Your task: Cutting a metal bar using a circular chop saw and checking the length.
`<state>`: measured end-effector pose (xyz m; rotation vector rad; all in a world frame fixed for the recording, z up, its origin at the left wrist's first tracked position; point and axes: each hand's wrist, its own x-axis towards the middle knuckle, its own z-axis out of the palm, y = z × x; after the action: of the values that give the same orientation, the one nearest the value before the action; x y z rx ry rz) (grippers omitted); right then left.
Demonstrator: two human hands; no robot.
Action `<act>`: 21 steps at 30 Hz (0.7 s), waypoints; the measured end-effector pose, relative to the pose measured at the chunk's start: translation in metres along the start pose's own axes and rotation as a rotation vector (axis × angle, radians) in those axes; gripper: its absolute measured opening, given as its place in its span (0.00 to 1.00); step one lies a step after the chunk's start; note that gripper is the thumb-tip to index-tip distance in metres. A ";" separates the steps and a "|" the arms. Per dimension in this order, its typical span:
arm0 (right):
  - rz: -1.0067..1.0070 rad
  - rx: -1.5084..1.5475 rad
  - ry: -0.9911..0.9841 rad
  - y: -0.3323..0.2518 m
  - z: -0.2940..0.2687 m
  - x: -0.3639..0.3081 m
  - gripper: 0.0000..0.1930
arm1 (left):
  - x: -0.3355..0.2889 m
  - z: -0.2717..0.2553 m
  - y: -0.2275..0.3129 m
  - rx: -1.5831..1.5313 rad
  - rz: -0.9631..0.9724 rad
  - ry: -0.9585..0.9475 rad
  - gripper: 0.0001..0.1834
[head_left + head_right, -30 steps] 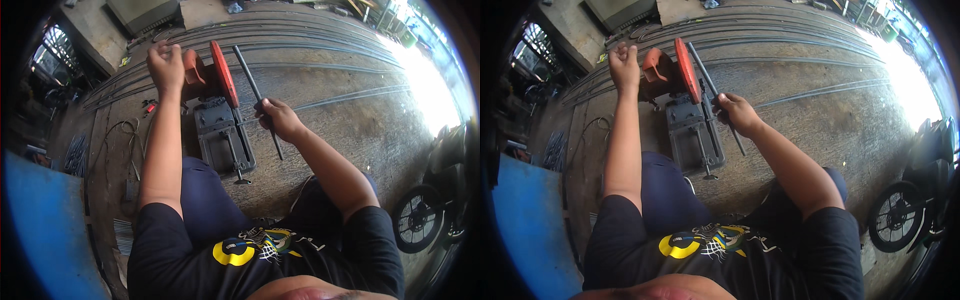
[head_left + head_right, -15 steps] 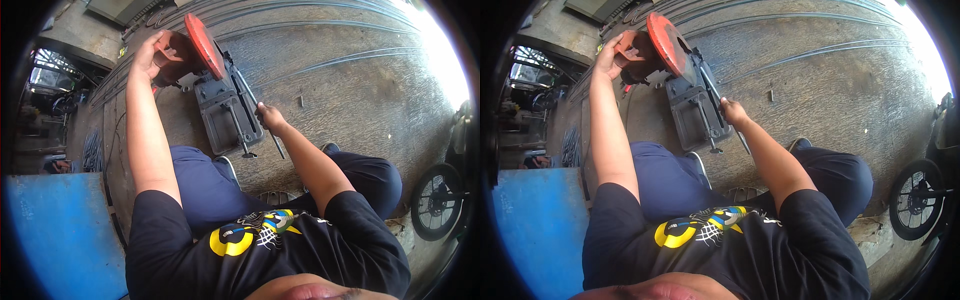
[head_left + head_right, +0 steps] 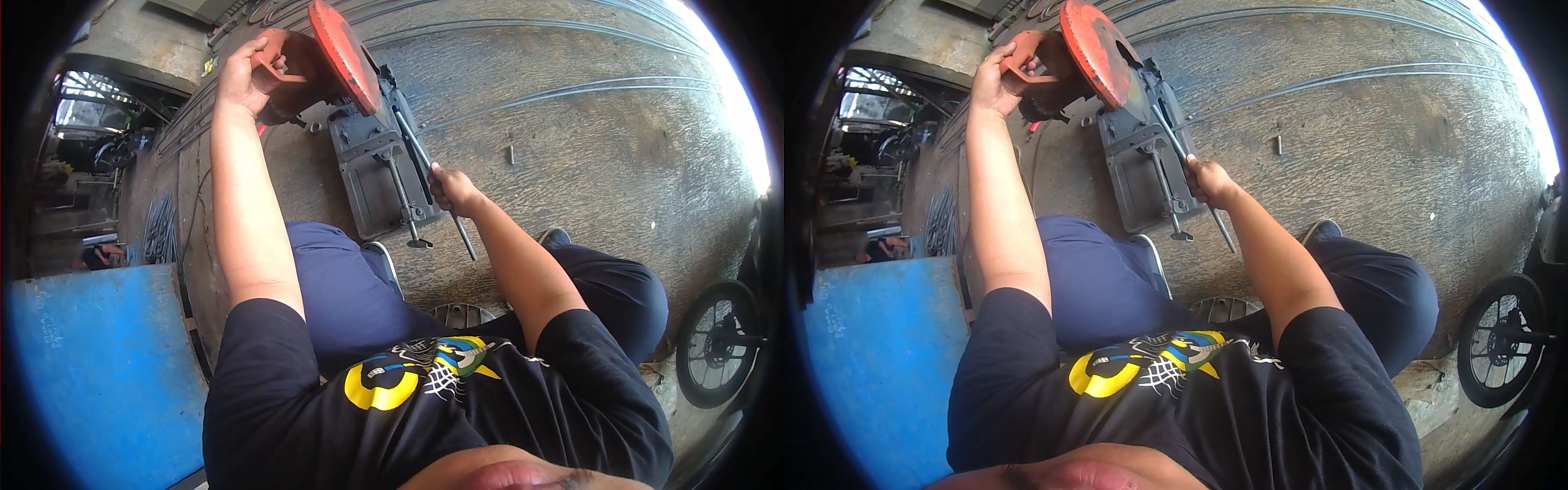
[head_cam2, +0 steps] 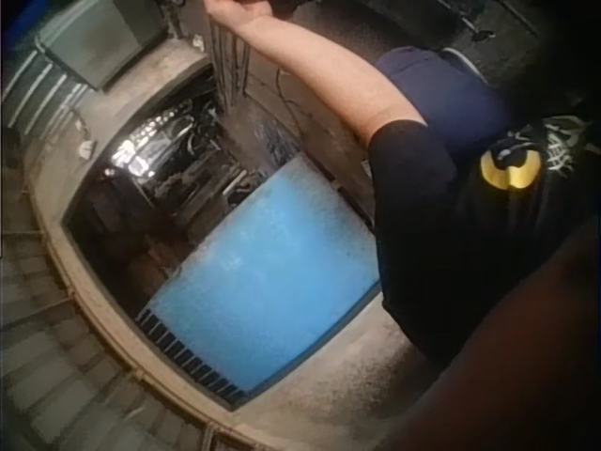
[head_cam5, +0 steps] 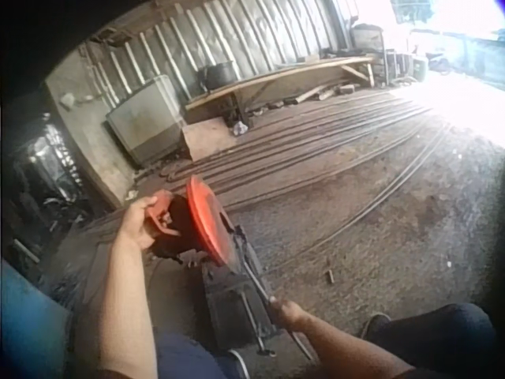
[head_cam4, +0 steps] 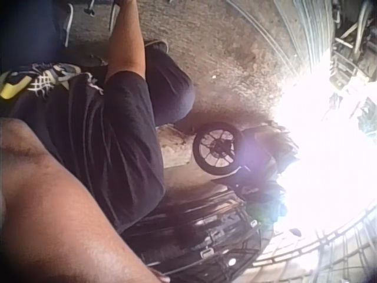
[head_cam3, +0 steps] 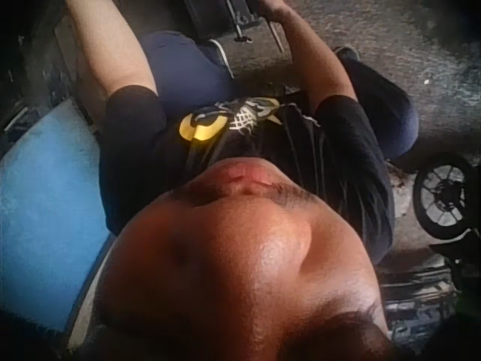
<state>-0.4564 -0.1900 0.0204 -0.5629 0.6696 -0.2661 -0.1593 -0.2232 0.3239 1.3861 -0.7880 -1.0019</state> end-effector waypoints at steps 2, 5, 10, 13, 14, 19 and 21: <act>0.007 -0.079 0.002 0.000 0.002 0.000 0.20 | 0.001 -0.002 -0.003 0.010 0.010 0.000 0.22; -0.004 -0.119 -0.020 0.001 0.002 0.000 0.18 | 0.000 -0.003 -0.005 0.008 -0.004 -0.056 0.22; -0.067 -0.144 0.005 0.010 0.005 0.006 0.19 | -0.006 0.002 -0.003 0.019 0.022 -0.044 0.23; -0.109 -0.183 0.046 0.012 0.003 0.006 0.20 | -0.001 0.002 -0.010 0.009 0.033 -0.041 0.23; -0.131 -0.218 0.072 0.011 0.006 0.006 0.19 | -0.002 0.002 -0.009 0.012 0.034 -0.039 0.23; -0.191 -0.379 0.157 0.002 0.015 -0.003 0.18 | -0.004 -0.001 -0.007 0.020 0.037 -0.020 0.22; -0.220 -0.427 0.193 0.002 0.011 -0.003 0.17 | -0.002 0.004 -0.009 0.013 0.031 -0.029 0.22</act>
<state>-0.4516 -0.1823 0.0279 -1.0322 0.8593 -0.3898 -0.1645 -0.2219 0.3156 1.3694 -0.8363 -0.9957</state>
